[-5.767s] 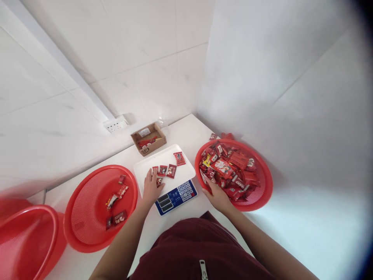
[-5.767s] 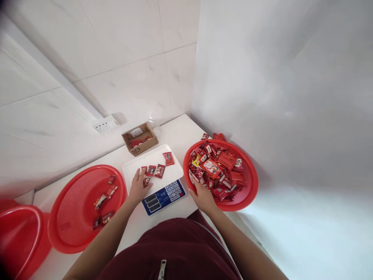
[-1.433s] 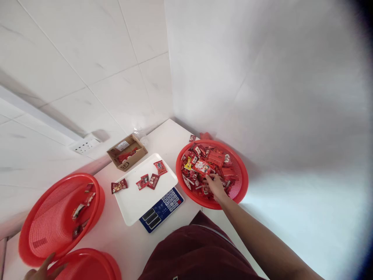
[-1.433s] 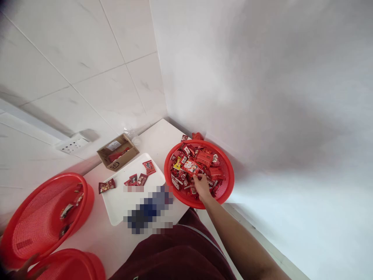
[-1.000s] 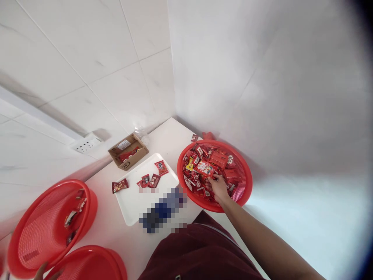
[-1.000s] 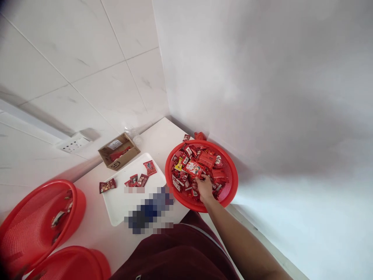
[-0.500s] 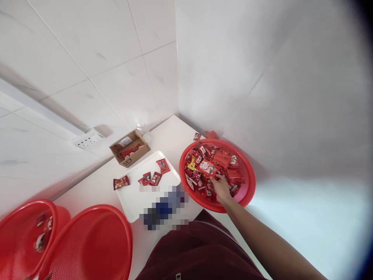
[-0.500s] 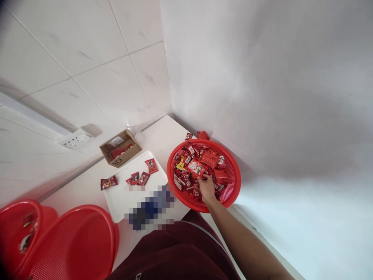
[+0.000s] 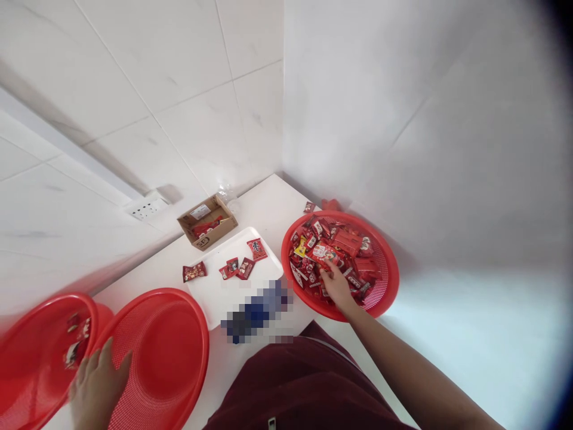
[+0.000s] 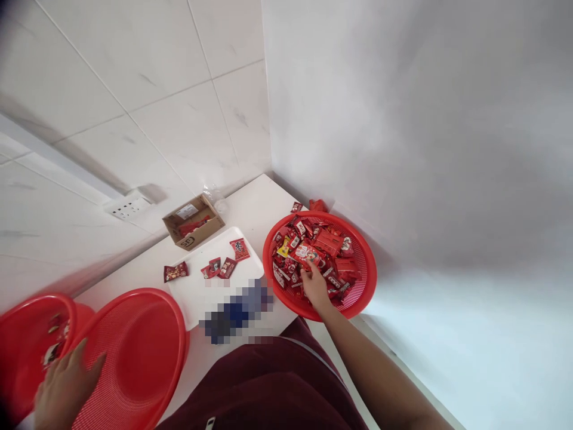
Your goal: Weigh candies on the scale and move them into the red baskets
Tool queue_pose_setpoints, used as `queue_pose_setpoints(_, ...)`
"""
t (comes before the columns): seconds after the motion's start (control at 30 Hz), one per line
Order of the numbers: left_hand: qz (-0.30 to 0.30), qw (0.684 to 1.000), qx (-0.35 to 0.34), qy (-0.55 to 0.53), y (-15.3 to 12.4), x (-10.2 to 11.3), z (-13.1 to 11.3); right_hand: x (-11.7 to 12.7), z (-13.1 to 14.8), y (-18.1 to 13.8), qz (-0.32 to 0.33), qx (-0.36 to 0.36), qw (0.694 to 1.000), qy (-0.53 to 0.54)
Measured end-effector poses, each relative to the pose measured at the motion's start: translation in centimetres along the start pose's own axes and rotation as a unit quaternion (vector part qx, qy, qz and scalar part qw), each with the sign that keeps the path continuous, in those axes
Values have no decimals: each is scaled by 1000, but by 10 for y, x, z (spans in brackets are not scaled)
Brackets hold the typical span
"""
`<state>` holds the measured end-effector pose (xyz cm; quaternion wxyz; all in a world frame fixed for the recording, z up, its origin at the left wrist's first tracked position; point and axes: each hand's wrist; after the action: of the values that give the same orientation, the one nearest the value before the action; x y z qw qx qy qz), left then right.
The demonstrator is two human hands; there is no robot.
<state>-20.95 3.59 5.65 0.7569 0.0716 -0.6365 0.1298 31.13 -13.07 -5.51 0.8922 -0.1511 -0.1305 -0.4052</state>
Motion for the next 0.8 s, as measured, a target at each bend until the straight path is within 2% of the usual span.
queue_pose_setpoints(0.1,-5,998,-60,-9,-2,7,-51,-2,-4,4,-1,-12,1000,6)
queue_pose_setpoints(0.2,-17,988,-147,-51,-7,3,-102,-5,-3,6,-8,-27,999,16)
queue_pose_setpoints(0.37,-40,944,-298,-138,-26,-16,-185,-8,9,5,-8,-45,998,34)
queue_pose_setpoints(0.47,-12,921,-354,-163,-39,-26,-227,-10,19,-3,28,-22,999,29)
queue_pose_setpoints(0.57,13,906,-390,-163,-51,-30,-255,-18,30,-21,81,22,996,19)
queue_pose_setpoints(0.63,11,900,-407,-157,-57,-30,-267,-24,36,-35,132,78,988,-16)
queue_pose_setpoints(0.73,3,897,-417,-145,-62,-27,-278,-30,41,-51,217,163,953,-136)
queue_pose_setpoints(0.8,-1,899,-415,-143,-63,-25,-280,-31,43,-54,249,178,932,-194)
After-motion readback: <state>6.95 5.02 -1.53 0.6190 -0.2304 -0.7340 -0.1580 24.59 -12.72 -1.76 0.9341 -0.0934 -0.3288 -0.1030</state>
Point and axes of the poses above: each hand's wrist, its own y-axis towards the middle knuckle, its own x-axis out of the back of the hand, z = x × y, and after that the axes turned 13 degrees about x, right-handed
